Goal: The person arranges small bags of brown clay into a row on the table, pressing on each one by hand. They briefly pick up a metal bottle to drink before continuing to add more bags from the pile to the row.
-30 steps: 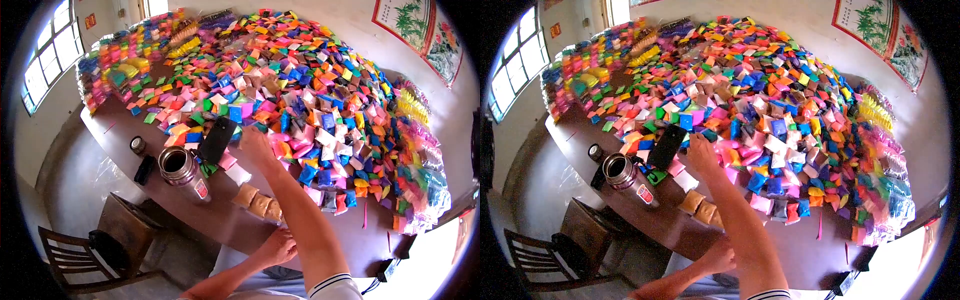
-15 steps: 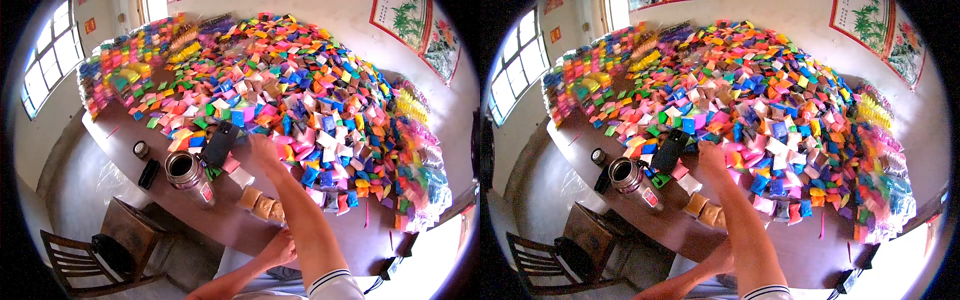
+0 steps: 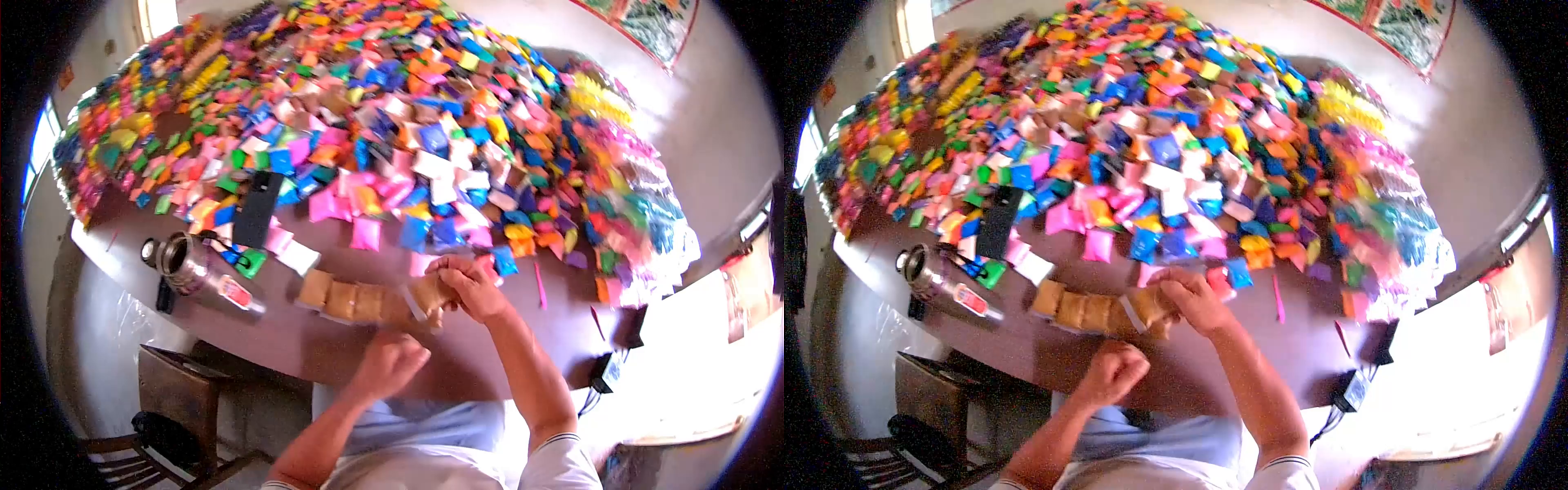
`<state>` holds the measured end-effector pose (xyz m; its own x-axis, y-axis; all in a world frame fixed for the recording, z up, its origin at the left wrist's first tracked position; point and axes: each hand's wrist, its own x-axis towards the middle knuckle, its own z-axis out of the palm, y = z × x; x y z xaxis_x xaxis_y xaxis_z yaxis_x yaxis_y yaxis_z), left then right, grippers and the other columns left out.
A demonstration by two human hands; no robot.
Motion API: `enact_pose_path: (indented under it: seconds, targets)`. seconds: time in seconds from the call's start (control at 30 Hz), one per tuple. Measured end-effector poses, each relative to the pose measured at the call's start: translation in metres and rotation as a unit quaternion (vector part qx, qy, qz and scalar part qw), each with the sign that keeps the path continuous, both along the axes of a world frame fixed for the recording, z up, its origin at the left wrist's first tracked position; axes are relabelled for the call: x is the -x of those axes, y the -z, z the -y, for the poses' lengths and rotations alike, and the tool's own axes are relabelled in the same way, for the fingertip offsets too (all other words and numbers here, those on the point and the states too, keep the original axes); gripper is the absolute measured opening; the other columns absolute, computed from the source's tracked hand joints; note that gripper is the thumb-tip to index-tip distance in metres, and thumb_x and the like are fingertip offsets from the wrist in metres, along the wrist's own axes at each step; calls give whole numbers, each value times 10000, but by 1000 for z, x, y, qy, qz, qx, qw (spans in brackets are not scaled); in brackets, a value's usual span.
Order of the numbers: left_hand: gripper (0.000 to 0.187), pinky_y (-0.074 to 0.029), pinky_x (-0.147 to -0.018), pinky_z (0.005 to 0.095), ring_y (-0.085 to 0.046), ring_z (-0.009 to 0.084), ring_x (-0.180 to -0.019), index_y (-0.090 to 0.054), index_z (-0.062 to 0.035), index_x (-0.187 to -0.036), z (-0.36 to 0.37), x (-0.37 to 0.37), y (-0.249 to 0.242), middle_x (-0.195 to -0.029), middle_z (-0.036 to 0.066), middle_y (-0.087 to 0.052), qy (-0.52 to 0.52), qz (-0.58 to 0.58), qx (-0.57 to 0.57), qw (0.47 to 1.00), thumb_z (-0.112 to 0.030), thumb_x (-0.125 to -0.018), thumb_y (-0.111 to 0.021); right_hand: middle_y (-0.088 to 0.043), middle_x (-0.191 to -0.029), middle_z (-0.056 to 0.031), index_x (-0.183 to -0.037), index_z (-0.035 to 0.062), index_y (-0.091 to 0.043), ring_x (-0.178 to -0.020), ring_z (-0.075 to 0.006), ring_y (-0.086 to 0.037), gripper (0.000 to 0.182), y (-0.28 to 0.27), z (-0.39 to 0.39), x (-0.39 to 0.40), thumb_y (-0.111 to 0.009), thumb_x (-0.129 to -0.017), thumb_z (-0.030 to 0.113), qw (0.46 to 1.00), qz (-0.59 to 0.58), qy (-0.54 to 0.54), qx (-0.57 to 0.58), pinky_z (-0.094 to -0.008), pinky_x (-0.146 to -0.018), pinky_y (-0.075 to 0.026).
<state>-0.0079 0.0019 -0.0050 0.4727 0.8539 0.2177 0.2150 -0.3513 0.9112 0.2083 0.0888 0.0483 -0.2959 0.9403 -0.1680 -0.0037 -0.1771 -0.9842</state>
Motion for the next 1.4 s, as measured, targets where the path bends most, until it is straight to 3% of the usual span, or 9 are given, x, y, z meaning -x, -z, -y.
enact_pose_path:
  seconds: [0.13,0.2,0.3,0.47,0.83,0.9,1.03,1.1,1.4]
  targets:
    - [269,-458,-646,413,-607,343,-693,-611,-19,-742,3,-5,-21,-723,140,-623,-12,24,106,994,-226,-912,-639,-641,-847,5,-1148,55,-620,-676,-58,-568,268,6,60,-43,-648,-960,243,996,-48,-64,44,-208,-524,-446]
    - [259,-447,-712,406,-600,334,-721,-614,-16,-768,-2,-3,-23,-747,126,-630,31,-77,-47,995,-220,-927,-623,-631,-844,9,-1146,51,-619,-682,-58,-559,265,16,80,-41,-650,-964,241,995,-73,-45,46,-209,-539,-439]
    - [263,-435,-770,417,-597,328,-748,-619,-13,-778,1,-11,-22,-767,121,-634,-20,-70,-104,992,-212,-948,-598,-601,-838,18,-1138,38,-617,-697,-59,-531,266,24,92,-25,-674,-960,227,990,-126,-14,63,-213,-589,-429]
    - [257,-436,-761,422,-594,332,-775,-629,-13,-796,4,-8,-10,-808,130,-643,-64,-45,-68,995,-205,-959,-582,-669,-920,-10,-1135,25,-638,-803,-86,-611,284,35,106,-3,-702,-939,220,961,-243,105,79,-236,-688,-492]
    - [245,-440,-788,439,-583,354,-791,-633,-12,-843,1,-9,-17,-806,140,-625,-19,-62,-120,991,-239,-935,-623,-697,-957,-43,-1123,-32,-658,-841,-107,-643,266,35,115,15,-695,-939,156,987,-140,73,18,-263,-741,-529]
    - [343,-446,-818,400,-572,322,-867,-645,-4,-897,2,-6,-11,-872,142,-635,-32,-68,-60,995,-330,-981,-578,-694,-957,-33,-1129,-29,-655,-814,-99,-630,272,33,118,17,-692,-944,166,982,-162,100,21,-258,-696,-516]
    - [345,-445,-796,399,-563,319,-848,-625,2,-905,5,-5,-8,-854,144,-612,-60,-38,-39,997,-325,-995,-562,-686,-950,-20,-1105,-16,-669,-796,-91,-606,252,15,121,20,-693,-945,178,954,-257,139,62,-256,-668,-494]
    - [346,-441,-777,400,-549,318,-827,-591,11,-897,4,-4,-5,-825,150,-577,-51,-71,-31,996,-313,-1009,-544,-691,-1040,-28,-1132,-40,-662,-944,-113,-608,239,15,123,20,-681,-949,113,982,-160,102,26,-289,-822,-510]
    - [261,-459,-757,433,-561,351,-801,-605,-17,-815,5,-9,-11,-784,130,-599,-77,-46,-57,994,-223,-973,-591,-689,-1059,-44,-1139,-58,-650,-933,-104,-598,249,39,121,24,-664,-963,117,987,-142,77,-11,-288,-806,-504]
